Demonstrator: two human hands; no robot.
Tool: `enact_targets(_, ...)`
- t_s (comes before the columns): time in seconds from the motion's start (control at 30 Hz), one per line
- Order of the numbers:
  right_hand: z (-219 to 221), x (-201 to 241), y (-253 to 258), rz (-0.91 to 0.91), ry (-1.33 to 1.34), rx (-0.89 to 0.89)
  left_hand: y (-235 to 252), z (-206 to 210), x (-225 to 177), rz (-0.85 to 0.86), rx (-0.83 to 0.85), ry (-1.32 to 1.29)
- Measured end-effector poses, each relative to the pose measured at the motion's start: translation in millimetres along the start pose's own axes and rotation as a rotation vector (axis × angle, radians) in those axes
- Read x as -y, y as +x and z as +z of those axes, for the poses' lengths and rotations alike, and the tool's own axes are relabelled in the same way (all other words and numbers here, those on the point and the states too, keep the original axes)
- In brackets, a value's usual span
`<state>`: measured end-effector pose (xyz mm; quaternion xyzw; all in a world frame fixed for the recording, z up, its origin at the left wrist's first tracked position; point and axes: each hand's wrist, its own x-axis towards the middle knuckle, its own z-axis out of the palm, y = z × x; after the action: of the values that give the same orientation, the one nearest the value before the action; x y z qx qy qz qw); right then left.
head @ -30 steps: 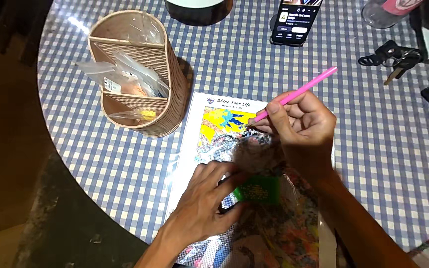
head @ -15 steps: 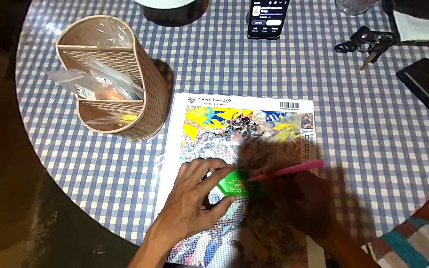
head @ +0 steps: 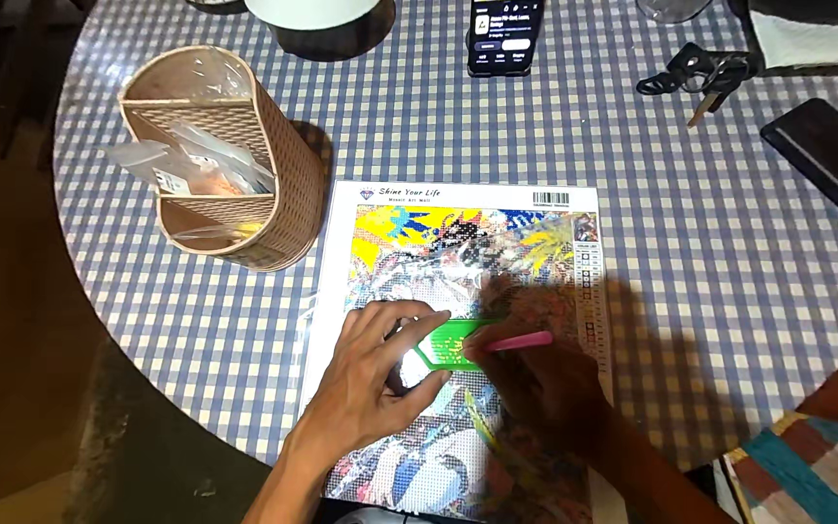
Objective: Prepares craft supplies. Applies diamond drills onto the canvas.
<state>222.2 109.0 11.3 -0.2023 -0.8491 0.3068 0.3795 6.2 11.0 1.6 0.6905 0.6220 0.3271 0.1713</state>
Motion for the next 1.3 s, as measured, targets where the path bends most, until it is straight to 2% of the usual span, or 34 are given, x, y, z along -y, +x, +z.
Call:
enact_targets(0.3, 3.0, -2.8, -0.2, -0.039, -0.023, 0.006, 0.5, 0.3, -0.1, 0.005, -0.003, -0.004)
enact_targets(0.57, 2.9, -2.4, 0.4, -0.152, -0.102, 0.036, 0.0, 0.9, -0.1, 0.0, 0.001, -0.001)
enact_targets(0.83, -7.3, -0.2, 7.4, 0.149, 0.219, -0.072, 1.8, 0.2, -0.3, 0.011, -0.006, -0.009)
enact_targets(0.93, -14.1, 3.2, 25.3, 0.162, 0.245, -0.124, 3.0, 0.2, -0.8, 0.024, -0.014, -0.004)
enact_targets(1.03, -13.8, 3.5, 54.4, 0.135, 0.156, -0.099, 2.4, -0.2, -0.9, 0.028, -0.016, -0.004)
enact_targets(1.17, 15.6, -13.5, 97.5, 0.104, 0.105, -0.079, 2.0, 1.7, 0.4, 0.045, -0.032, -0.004)
enact_targets(1.3, 45.7, -28.5, 124.6, 0.15, 0.08, 0.015, 1.9, -0.4, -0.7, 0.035, -0.007, 0.004)
